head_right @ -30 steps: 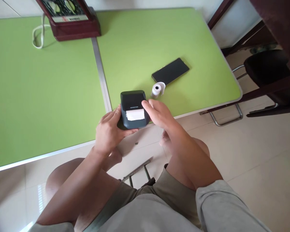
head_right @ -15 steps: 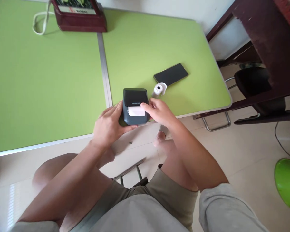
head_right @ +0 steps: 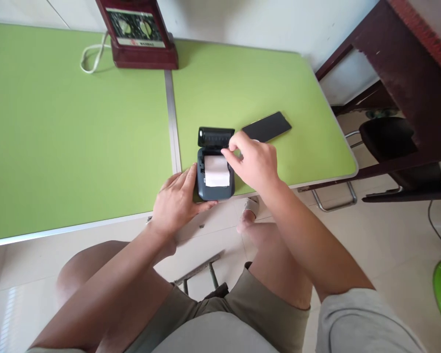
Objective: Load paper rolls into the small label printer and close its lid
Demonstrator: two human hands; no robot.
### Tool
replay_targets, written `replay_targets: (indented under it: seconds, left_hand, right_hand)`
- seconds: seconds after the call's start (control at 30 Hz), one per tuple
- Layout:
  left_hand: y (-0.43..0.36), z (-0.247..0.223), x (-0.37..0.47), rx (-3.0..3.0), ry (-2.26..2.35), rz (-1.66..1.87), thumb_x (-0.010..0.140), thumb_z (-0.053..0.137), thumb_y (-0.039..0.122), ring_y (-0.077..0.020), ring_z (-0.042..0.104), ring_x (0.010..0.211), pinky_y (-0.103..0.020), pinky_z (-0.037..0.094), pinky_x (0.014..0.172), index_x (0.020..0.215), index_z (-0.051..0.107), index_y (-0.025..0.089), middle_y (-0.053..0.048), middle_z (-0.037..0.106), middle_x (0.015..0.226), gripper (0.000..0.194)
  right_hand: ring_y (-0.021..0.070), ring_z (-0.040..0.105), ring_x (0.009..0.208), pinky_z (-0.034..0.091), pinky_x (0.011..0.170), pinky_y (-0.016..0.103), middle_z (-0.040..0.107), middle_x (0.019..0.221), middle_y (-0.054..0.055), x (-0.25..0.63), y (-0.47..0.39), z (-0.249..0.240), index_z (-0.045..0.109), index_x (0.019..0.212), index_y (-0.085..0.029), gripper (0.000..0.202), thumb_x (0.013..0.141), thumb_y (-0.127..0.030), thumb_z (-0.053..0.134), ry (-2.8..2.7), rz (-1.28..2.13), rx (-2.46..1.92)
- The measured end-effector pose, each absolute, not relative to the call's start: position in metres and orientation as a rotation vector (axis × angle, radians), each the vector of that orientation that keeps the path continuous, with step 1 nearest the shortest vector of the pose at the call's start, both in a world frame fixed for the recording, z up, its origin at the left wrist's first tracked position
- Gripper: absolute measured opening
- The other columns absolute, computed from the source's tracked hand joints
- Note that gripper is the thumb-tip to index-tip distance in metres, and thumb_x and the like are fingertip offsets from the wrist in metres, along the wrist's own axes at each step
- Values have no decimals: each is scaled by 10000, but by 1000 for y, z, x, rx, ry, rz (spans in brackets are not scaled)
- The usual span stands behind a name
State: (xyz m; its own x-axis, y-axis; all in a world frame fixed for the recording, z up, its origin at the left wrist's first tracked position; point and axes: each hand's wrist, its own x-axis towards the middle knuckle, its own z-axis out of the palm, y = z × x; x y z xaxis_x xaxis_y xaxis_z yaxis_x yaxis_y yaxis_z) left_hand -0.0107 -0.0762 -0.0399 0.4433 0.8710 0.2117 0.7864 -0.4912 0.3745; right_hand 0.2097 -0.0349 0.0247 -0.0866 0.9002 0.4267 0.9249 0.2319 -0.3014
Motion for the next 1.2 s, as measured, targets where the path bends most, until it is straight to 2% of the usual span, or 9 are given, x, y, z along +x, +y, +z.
replay_targets:
  seconds: [0.17,0.33,0.5,0.63,0.77,0.87,0.97,1.07,1.2]
  left_hand:
    - [-76,-40,-11,2483,1446,542,899,566,842,-349,683,1320,-454,497,1194,1600,418,59,-235,677,1447,1062]
    - [-76,-39,-11,2474,1423,559,933,544,812,-338,680,1333,-449,494,1196,1607,408,48,-241,675,1448,1028]
    - [-75,-39,-11,2465,1403,557,952,540,784,-335,676,1340,-454,490,1197,1598,425,52,-239,676,1446,983]
    - [-75,-38,-11,2467,1417,540,908,587,813,-354,672,1336,-446,478,1201,1585,428,13,-253,680,1429,1059]
    - [-75,-38,-10,2458,1422,538,930,541,818,-346,670,1336,-440,472,1205,1583,429,18,-238,654,1479,1039]
    - [-76,-36,-10,2465,1396,550,908,596,809,-344,662,1346,-430,465,1213,1583,428,14,-236,631,1511,1056]
    - [-75,-35,-11,2465,1391,552,915,604,792,-342,658,1353,-415,459,1216,1578,432,2,-244,635,1502,1045]
    - [-75,-36,-11,2456,1411,542,926,542,824,-349,652,1360,-426,464,1210,1579,442,29,-231,643,1497,1034]
    - [-73,-38,-10,2420,1451,566,902,494,884,-353,666,1331,-436,484,1186,1588,450,64,-207,687,1442,1070]
  right_hand:
    - [201,673,689,275,594,313,788,783,5,205,-20,35,748,932,-255,103,911,-309,662,-2429,-72,-1798]
    - [223,662,734,282,607,327,828,1014,31,193,-7,56,773,1018,-292,243,780,-241,788,-2685,49,-1722]
    - [234,658,726,378,669,355,785,842,38,188,-4,45,748,890,-277,175,762,-170,801,-2700,113,-1670]
    - [258,654,718,423,690,376,739,754,43,188,1,45,765,1004,-292,301,733,-176,823,-2680,194,-1744]
    - [179,585,655,447,667,356,795,960,19,209,-7,66,751,1120,-307,432,706,-189,784,-2501,479,-1635]
    - [110,479,546,405,539,335,769,1145,63,246,-22,59,657,1275,-294,477,800,-326,687,-1936,718,-1556]
    - [158,512,564,316,447,332,692,965,85,286,-33,19,614,1179,-294,400,850,-496,508,-1381,762,-1479]
    - [181,546,616,433,497,345,585,809,31,313,-37,-26,543,989,-280,336,785,-523,652,-1153,524,-1622]
    - [220,661,765,586,674,418,617,855,37,327,-29,-47,526,860,-268,322,830,-545,688,-1312,192,-1760]
